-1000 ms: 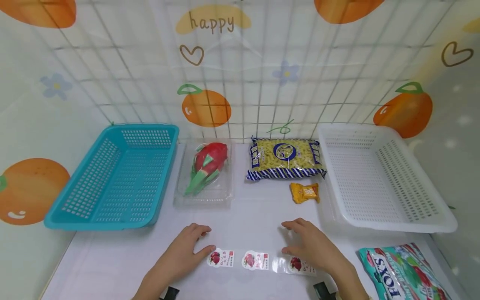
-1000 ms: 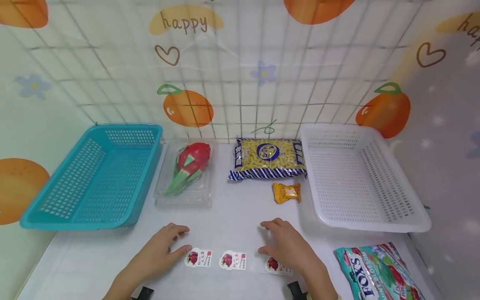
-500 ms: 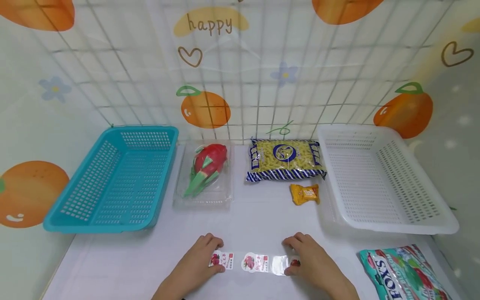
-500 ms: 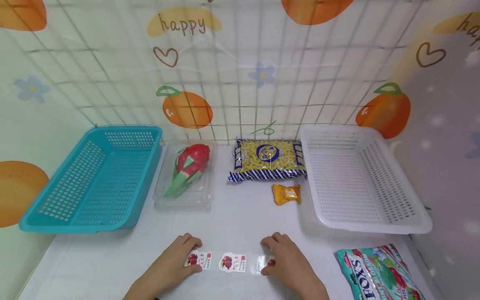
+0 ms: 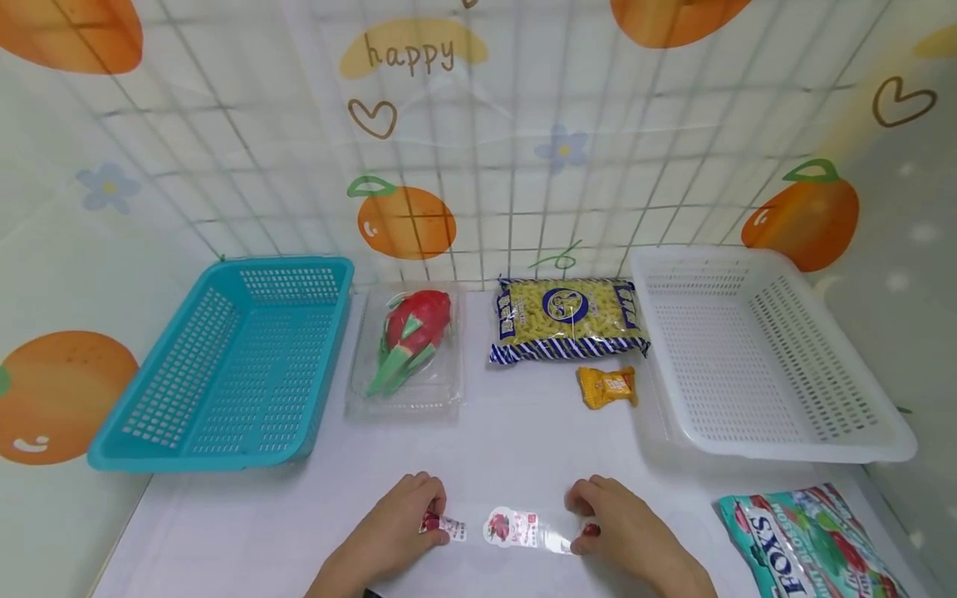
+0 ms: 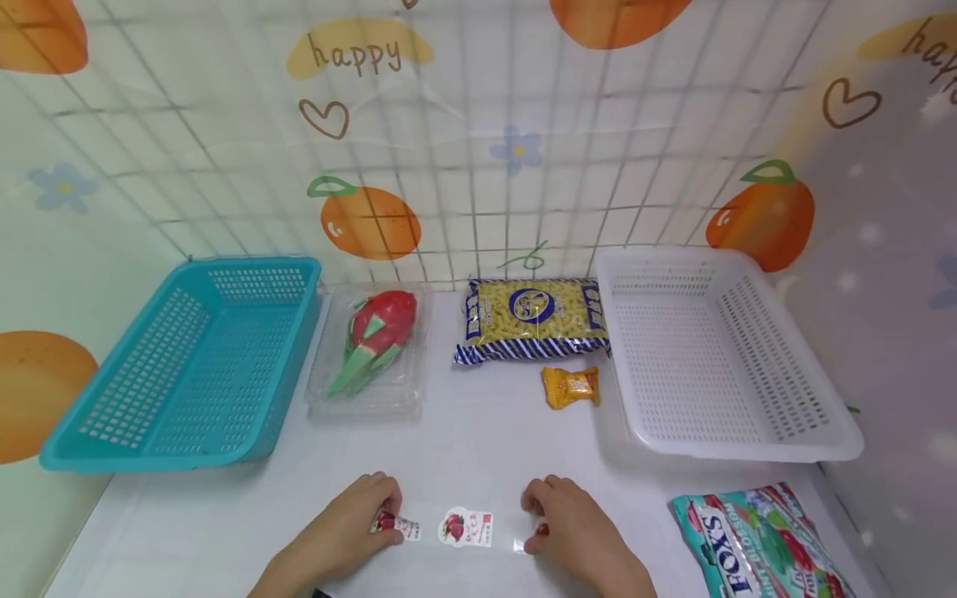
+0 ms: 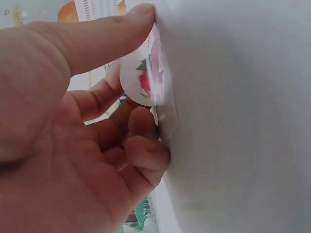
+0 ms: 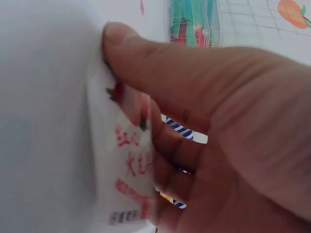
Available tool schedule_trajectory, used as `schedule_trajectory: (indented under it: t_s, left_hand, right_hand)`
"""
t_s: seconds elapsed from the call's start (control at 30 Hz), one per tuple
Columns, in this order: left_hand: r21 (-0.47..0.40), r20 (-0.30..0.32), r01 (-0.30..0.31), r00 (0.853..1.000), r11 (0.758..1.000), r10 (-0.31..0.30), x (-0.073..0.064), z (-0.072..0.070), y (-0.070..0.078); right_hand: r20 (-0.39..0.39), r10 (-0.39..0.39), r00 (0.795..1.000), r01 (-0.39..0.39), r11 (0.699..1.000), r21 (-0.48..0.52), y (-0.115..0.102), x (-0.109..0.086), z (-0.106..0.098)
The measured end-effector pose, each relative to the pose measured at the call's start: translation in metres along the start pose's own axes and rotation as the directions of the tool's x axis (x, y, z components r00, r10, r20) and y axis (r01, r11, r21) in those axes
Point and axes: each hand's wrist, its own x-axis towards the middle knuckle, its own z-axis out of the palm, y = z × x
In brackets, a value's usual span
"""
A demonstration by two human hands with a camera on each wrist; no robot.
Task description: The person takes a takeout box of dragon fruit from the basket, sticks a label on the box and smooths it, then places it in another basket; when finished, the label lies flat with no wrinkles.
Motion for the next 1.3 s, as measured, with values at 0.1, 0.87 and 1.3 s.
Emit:
schedule_trajectory:
  t_s: [0.1, 0.87, 1.3]
  left_hand:
    - [-0.032, 0.007, 0.012, 1.0, 0.999, -0.011, 0.001, -0.001, -0.001]
    - [-0.211, 0.091, 0.135, 0.989, 0.968, -0.118, 0.003, -0.022, -0.005]
    - [-0.372, 0.006, 0.129, 0.991, 0.919, -0.136, 0.01, -0.087, 0.012]
  right_hand:
    - [0.026, 0.001, 1.0, -0.001, 1.0, 0.003, 0.001, 0.0, -0.001]
    - [0.099, -0.032, 0.995, 0.027, 0.999, 0.046, -0.001, 0.002, -0.004]
    - [0.198, -0.083, 0.977, 0.035, 0.972, 0.232, -0.014, 0.005, 0.003]
